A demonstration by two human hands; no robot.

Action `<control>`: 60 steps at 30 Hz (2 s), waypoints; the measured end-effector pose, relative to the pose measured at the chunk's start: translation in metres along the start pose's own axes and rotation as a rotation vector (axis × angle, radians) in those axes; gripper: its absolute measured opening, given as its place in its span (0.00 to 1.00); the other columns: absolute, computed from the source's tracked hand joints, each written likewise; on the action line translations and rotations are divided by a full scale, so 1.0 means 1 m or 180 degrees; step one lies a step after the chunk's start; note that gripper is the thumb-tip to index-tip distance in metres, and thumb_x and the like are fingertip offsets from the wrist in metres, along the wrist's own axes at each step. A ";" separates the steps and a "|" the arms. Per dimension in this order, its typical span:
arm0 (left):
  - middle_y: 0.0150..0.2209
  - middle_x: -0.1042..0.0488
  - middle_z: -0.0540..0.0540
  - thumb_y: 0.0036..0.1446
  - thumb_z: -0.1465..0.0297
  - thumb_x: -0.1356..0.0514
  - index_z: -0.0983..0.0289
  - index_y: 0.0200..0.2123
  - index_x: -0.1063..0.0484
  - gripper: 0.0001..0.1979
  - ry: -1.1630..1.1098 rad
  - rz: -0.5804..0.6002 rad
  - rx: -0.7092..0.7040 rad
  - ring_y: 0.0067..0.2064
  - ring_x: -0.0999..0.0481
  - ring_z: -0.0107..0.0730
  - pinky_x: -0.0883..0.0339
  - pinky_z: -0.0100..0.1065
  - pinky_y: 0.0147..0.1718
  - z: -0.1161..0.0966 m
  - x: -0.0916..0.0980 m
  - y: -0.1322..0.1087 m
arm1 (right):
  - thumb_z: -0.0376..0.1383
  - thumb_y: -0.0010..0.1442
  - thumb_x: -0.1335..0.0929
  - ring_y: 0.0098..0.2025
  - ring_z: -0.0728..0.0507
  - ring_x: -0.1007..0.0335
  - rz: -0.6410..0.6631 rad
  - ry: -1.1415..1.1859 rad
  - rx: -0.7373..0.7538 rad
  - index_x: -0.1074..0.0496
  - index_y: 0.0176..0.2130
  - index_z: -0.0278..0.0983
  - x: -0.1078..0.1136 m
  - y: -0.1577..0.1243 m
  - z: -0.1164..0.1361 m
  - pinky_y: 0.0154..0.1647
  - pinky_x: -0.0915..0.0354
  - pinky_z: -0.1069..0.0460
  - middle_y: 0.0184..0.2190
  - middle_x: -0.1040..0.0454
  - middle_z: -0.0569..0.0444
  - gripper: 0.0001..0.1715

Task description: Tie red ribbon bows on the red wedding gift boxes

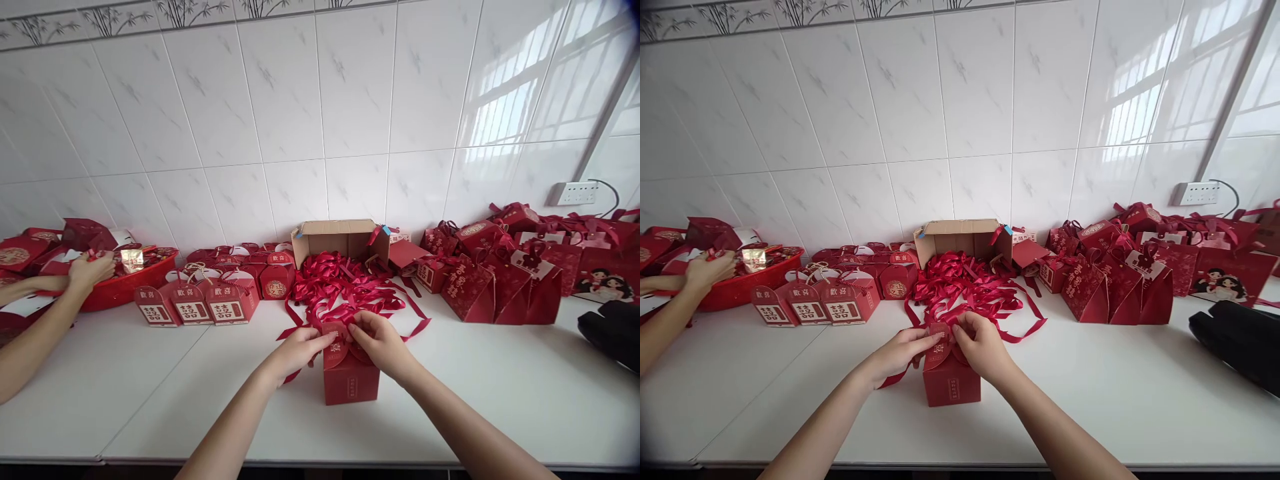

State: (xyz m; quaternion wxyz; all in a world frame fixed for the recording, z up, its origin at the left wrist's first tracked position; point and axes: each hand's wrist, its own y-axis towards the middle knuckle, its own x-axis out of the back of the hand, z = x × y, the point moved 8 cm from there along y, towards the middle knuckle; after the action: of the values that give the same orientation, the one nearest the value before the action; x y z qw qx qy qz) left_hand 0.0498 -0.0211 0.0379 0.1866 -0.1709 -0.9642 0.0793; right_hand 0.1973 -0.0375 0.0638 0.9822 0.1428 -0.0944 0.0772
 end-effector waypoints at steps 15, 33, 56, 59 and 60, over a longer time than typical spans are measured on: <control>0.30 0.26 0.52 0.54 0.60 0.39 0.64 0.31 0.25 0.12 -0.0432 0.0268 -0.0987 0.35 0.27 0.30 0.37 0.32 0.41 -0.101 -0.012 -0.024 | 0.35 0.54 0.37 0.20 0.51 0.46 -0.0149 -0.0974 0.0360 0.32 0.24 0.37 -0.006 -0.007 0.022 0.22 0.49 0.55 0.18 0.35 0.59 0.09; 0.34 0.26 0.52 0.56 0.65 0.42 0.62 0.30 0.33 0.07 0.0568 -0.0663 -0.1769 0.40 0.26 0.34 0.34 0.35 0.43 -0.047 0.000 -0.016 | 0.43 0.54 0.33 0.20 0.50 0.45 -0.0653 0.0099 -0.0089 0.44 0.34 0.40 0.007 0.002 -0.009 0.22 0.48 0.56 0.19 0.32 0.62 0.16; 0.30 0.32 0.48 0.53 0.77 0.48 0.61 0.28 0.43 0.07 0.0706 -0.0871 -0.1876 0.30 0.34 0.27 0.40 0.27 0.29 -0.047 -0.008 -0.024 | 0.41 0.58 0.34 0.57 0.36 0.40 -0.0181 -0.0600 -0.0028 0.26 0.27 0.37 0.000 -0.006 -0.005 0.54 0.41 0.43 0.53 0.35 0.46 0.13; 0.29 0.34 0.48 0.54 0.78 0.49 0.61 0.28 0.42 0.06 0.0762 -0.0698 -0.2014 0.31 0.34 0.27 0.38 0.28 0.32 -0.050 -0.012 -0.022 | 0.41 0.59 0.35 0.64 0.35 0.51 0.0139 -0.0672 0.0190 0.28 0.23 0.36 -0.006 -0.006 0.001 0.60 0.50 0.40 0.59 0.37 0.49 0.17; 0.30 0.34 0.49 0.54 0.78 0.49 0.61 0.29 0.42 0.06 0.0724 -0.0627 -0.2063 0.32 0.33 0.27 0.37 0.28 0.33 -0.051 -0.014 -0.020 | 0.42 0.60 0.35 0.65 0.35 0.53 0.0226 -0.0583 0.0236 0.29 0.23 0.36 -0.008 -0.006 0.002 0.61 0.51 0.40 0.59 0.37 0.49 0.18</control>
State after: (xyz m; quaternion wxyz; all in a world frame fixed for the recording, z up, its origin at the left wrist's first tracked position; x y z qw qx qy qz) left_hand 0.0757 -0.0398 0.0838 0.2356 -0.1351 -0.9242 -0.2686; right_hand 0.1905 -0.0448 0.0623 0.9602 0.1820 -0.1860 0.1020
